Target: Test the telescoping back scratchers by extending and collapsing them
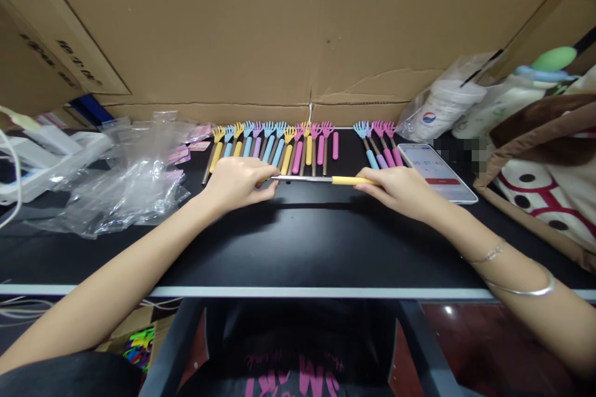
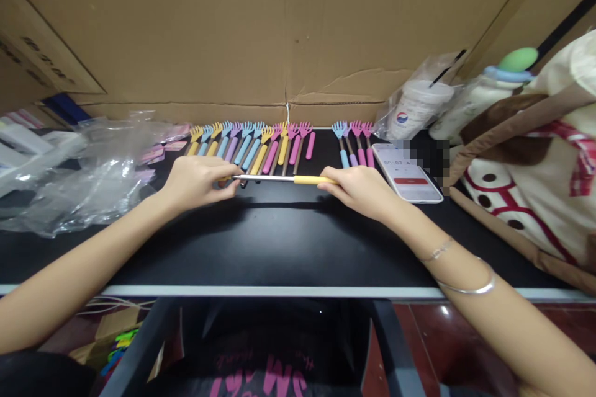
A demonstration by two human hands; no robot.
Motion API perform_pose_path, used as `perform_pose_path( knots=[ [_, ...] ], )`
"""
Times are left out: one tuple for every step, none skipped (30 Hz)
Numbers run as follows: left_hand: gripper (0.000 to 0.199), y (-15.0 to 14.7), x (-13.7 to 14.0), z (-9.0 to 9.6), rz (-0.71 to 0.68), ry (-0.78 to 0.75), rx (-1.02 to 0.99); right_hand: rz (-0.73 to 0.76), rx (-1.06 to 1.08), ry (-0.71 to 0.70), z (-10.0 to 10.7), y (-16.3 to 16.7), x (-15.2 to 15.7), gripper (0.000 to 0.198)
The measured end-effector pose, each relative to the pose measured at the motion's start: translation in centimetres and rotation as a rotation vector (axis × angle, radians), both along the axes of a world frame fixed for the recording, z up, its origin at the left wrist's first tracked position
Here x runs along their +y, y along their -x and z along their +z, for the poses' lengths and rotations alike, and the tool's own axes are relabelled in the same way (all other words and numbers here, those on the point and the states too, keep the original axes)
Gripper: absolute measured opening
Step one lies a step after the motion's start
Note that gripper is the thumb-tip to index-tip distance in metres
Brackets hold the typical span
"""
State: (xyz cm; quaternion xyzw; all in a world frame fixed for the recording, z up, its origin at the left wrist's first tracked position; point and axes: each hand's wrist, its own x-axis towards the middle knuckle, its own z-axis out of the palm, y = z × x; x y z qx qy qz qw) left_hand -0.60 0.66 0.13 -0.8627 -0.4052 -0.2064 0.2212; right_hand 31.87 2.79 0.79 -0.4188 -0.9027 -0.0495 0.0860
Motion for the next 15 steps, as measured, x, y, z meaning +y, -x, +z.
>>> perform_pose_path(
  knots=[
    [0.025,0.03,0.03,-0.02,0.001,0.008,-0.002,0.001,0.005,0.015,0.0,0.04,-0.01,0.036],
    [0.025,0.08,0.07,-0.05,0.0,0.013,-0.004,0.0,0.014,0.032,0.01,0.07,-0.02,0.036],
    [0.025,0.14,0.11,-0.06,-0.002,0.016,-0.006,-0.001,0.024,0.051,0.02,0.11,-0.03,0.035],
    [0.024,0.21,0.15,-0.06,-0.007,0.013,-0.007,-0.003,0.035,0.074,0.05,0.15,-0.03,0.035],
    [0.024,0.31,0.19,-0.05,-0.016,0.007,-0.004,-0.005,0.047,0.1,0.08,0.19,-0.04,0.035],
    [0.024,0.41,0.22,-0.01,-0.027,-0.003,0.003,-0.004,0.06,0.131,0.13,0.24,-0.05,0.036],
    [0.024,0.51,0.25,0.06,-0.037,-0.014,0.015,-0.001,0.075,0.166,0.18,0.28,-0.06,0.036],
    [0.024,0.59,0.26,0.14,-0.047,-0.023,0.029,0.006,0.091,0.201,0.23,0.33,-0.06,0.037],
    [0.024,0.64,0.26,0.24,-0.055,-0.034,0.043,0.016,0.108,0.233,0.28,0.37,-0.06,0.038],
    [0.024,0.66,0.25,0.33,-0.063,-0.047,0.051,0.025,0.125,0.258,0.31,0.4,-0.05,0.039],
    [0.023,0.65,0.22,0.42,-0.07,-0.062,0.052,0.034,0.14,0.275,0.34,0.42,-0.03,0.04],
    [0.022,0.6,0.19,0.48,-0.075,-0.076,0.048,0.039,0.152,0.284,0.35,0.43,-0.02,0.04],
    [0.021,0.54,0.15,0.52,-0.079,-0.087,0.04,0.041,0.16,0.287,0.34,0.42,0.0,0.041],
    [0.02,0.47,0.12,0.53,-0.082,-0.095,0.031,0.041,0.165,0.287,0.32,0.42,0.02,0.041],
    [0.019,0.41,0.1,0.52,-0.083,-0.098,0.023,0.038,0.167,0.286,0.29,0.4,0.02,0.041]
  ],
)
